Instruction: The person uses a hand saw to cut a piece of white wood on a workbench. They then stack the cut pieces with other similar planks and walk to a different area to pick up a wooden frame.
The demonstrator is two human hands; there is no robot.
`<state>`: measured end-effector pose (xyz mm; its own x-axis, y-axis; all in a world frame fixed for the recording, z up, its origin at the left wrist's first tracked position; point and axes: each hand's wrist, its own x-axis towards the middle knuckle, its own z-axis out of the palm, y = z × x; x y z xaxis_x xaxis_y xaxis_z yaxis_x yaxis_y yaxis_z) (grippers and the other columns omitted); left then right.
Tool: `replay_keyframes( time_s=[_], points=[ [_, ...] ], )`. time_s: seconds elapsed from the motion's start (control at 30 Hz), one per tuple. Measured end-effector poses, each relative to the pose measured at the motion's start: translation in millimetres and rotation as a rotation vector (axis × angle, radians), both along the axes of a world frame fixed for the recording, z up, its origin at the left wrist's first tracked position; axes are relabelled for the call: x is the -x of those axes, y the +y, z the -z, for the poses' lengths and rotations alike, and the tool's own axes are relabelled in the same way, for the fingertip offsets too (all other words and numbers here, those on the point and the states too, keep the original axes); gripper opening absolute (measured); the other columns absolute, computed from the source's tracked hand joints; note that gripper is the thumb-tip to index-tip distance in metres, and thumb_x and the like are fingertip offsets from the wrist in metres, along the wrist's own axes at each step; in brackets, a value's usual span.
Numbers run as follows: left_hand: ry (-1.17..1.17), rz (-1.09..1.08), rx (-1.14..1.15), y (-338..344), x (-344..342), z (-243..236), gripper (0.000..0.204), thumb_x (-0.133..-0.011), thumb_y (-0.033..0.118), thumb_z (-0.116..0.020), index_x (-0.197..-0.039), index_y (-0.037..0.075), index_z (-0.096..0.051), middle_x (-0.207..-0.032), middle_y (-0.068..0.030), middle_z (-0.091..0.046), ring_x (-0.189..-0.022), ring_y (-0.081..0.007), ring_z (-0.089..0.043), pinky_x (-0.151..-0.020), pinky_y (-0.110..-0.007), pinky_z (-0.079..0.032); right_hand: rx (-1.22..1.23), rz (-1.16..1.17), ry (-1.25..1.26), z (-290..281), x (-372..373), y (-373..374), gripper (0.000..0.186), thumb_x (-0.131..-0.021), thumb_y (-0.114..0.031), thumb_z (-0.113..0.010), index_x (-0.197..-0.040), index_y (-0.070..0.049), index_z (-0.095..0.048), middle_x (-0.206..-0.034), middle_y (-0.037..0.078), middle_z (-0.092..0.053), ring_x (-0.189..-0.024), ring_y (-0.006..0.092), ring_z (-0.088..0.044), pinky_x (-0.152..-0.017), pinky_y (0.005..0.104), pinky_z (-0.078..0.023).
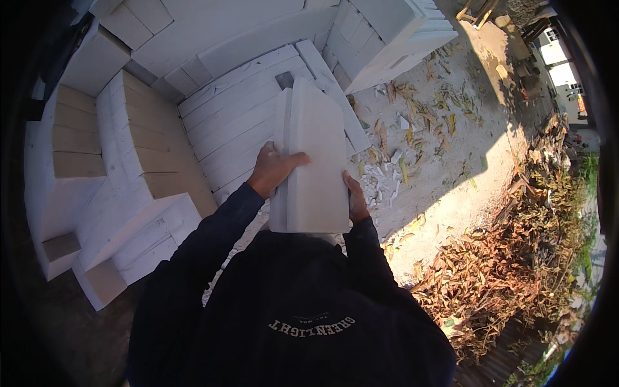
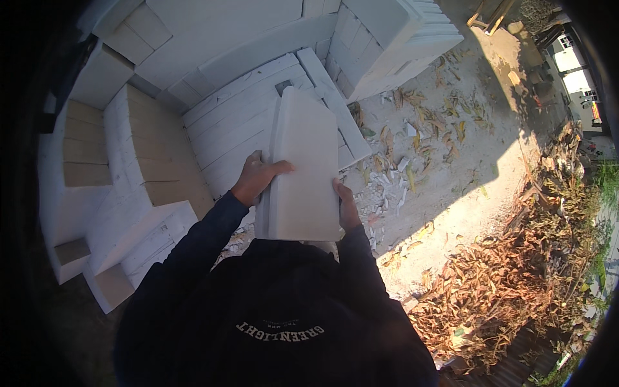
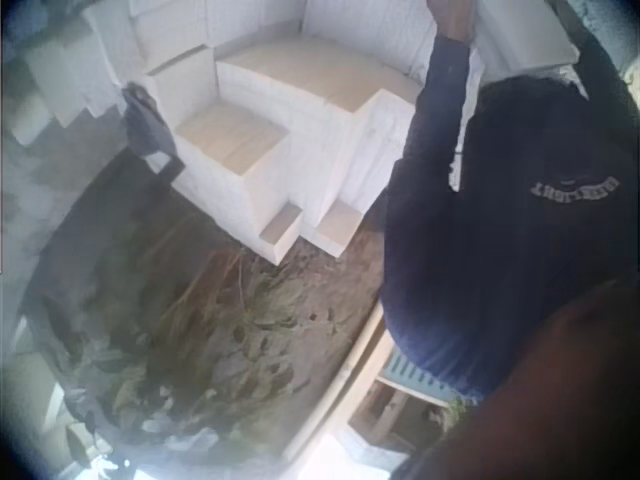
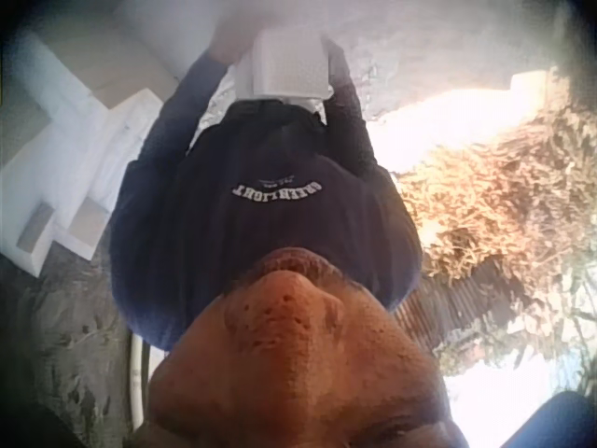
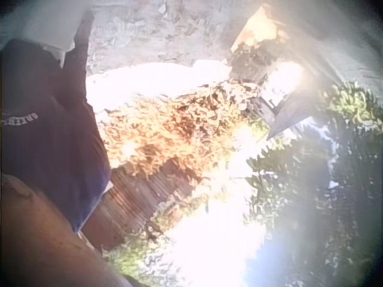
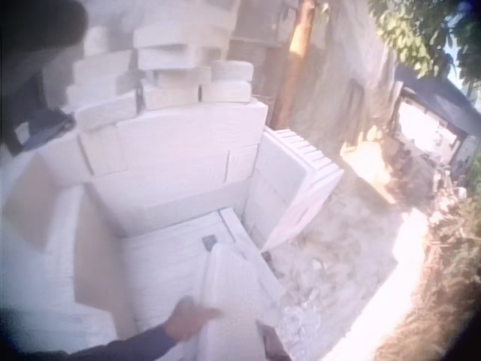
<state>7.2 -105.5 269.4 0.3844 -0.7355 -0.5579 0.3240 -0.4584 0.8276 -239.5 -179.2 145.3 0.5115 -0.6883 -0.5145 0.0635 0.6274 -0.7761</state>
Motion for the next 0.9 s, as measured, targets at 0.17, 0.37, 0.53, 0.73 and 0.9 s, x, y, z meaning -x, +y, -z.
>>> replay_keyframes(
  time_s=[0.17,0.37,0.53,0.73,0.9],
  points=[
    [-0.604,-0.114,-0.202,11.6,-17.3,63.1,0.081,-0.064,0.031,-0.088,-0.119,-0.013,-0.048,-0.101,-0.0288,-0.071,-0.088,-0.0393,-0.074,-0.080,-0.044,-0.060,0.597,-0.044,0.912,128.5,-9.1,-56.4,0.077,-0.085,-0.046,-0.076,-0.131,0.013,-0.057,-0.119,0.032,-0.064,-0.114,0.0381,-0.064,-0.098,0.0478,-0.050],
    [-0.848,-0.235,-0.359,-0.4,-37.0,134.9,0.086,-0.061,0.036,-0.090,-0.118,-0.012,-0.047,-0.097,-0.0305,-0.071,-0.087,-0.0437,-0.073,-0.081,-0.045,-0.060,0.572,-0.064,0.940,234.7,-16.4,-71.5,0.076,-0.076,-0.037,-0.080,-0.126,0.015,-0.057,-0.122,0.034,-0.061,-0.120,0.0490,-0.057,-0.106,0.0491,-0.046],
    [-0.814,-0.356,-0.484,-0.5,-36.8,172.9,0.085,-0.061,0.037,-0.090,-0.116,-0.011,-0.047,-0.093,-0.0290,-0.071,-0.086,-0.0439,-0.073,-0.079,-0.047,-0.060,0.948,-0.076,1.249,143.1,-59.0,-37.9,0.073,-0.077,-0.035,-0.084,-0.128,0.007,-0.053,-0.132,0.027,-0.054,-0.126,0.0469,-0.050,-0.105,0.0543,-0.041],
    [-0.768,-0.311,-0.526,-17.4,-29.7,153.5,0.078,-0.064,0.041,-0.088,-0.110,-0.008,-0.049,-0.098,-0.0317,-0.071,-0.090,-0.0445,-0.073,-0.082,-0.046,-0.060,1.280,-0.516,0.914,146.3,-53.6,0.3,0.078,-0.082,-0.030,-0.079,-0.141,0.005,-0.042,-0.128,0.027,-0.055,-0.125,0.0443,-0.050,-0.106,0.0531,-0.037],
    [-0.759,-0.244,-0.435,-8.8,-32.6,159.5,0.090,-0.073,0.052,-0.084,-0.124,-0.011,-0.044,-0.100,-0.0293,-0.071,-0.100,-0.0435,-0.071,-0.089,-0.045,-0.057,1.237,-0.633,1.002,159.4,-67.0,-6.6,0.080,-0.084,-0.013,-0.073,-0.151,0.003,-0.033,-0.133,0.029,-0.056,-0.120,0.0462,-0.054,-0.103,0.0529,-0.042]
  ],
)
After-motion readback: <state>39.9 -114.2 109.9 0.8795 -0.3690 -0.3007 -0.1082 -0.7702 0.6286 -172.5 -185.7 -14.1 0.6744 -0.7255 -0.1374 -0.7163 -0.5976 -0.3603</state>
